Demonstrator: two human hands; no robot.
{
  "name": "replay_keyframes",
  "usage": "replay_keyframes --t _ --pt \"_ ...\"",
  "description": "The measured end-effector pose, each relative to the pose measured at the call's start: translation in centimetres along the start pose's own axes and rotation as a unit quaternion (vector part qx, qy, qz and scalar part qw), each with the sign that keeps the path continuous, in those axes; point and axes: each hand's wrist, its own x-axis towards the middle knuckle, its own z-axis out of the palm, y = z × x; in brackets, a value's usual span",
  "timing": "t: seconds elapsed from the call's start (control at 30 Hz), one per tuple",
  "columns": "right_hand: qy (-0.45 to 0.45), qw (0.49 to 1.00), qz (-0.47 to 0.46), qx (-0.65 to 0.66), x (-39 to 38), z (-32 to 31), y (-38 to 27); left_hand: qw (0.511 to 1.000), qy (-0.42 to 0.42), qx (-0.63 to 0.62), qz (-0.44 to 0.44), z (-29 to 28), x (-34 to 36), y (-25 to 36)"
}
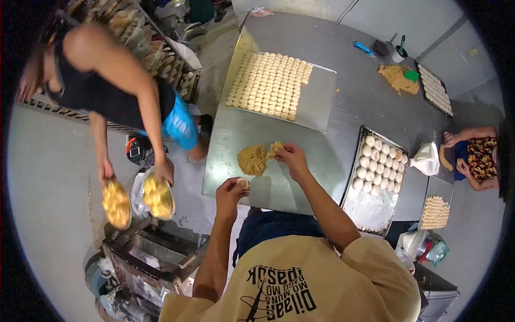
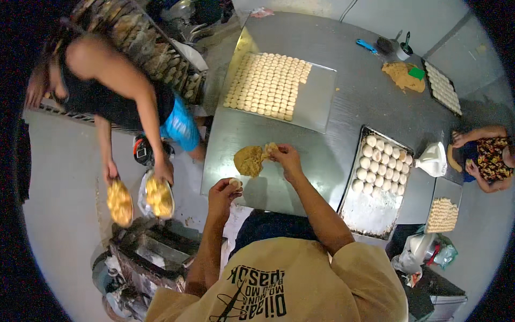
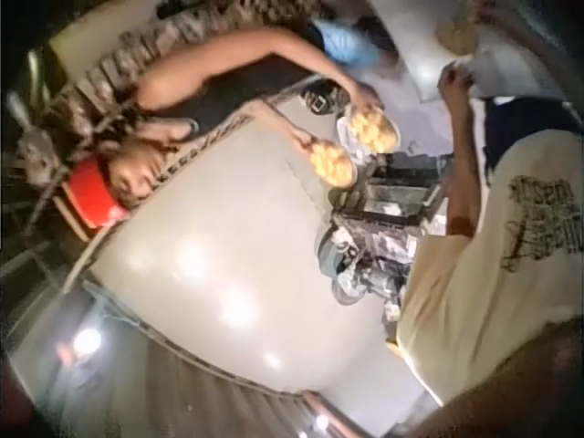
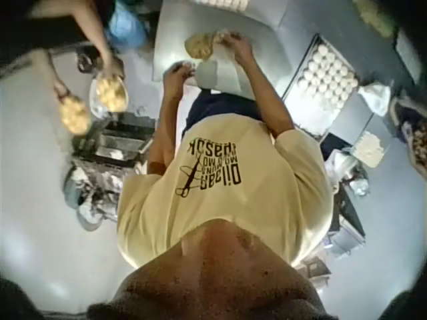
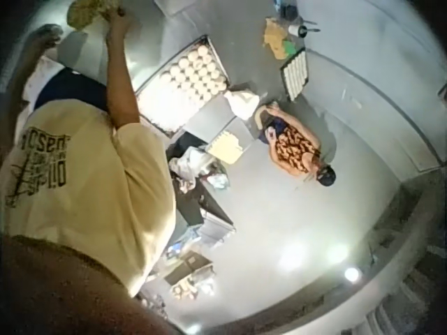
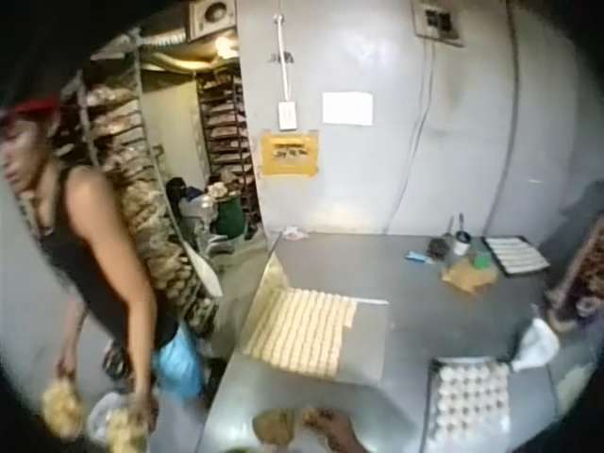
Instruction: The person fills pieces of dough with filling and pinches them into balls by hand, placing the formed dough balls onto a baking tray.
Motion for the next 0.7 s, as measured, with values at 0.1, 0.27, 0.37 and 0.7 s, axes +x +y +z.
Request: replay_keyframes --t 0.1,0.27,0.37,0.7 --pt "0.037 0.975 -0.103 -0.195 -0.6 -1.5 0.3 1.0 -0.018 -0.002 0.009 0.4 0.6 0.5" --pt "0.015 0.828 -0.16 -0.538 -3.0 -0.9 -3.0 1.0 -0.008 0.015 -0.005 0.6 0.8 -0.8" --pt "-0.056 0.806 -0.348 -0.475 -3.0 -2.2 -2.8 1.0 -0.006 0.01 -0.011 1.2 1.1 -1.3" --pt "-0.118 0.678 -0.402 -0.604 -2.4 -3.0 0.8 0.979 -0.055 -0.188 0.055 8.7 7.1 -5.3"
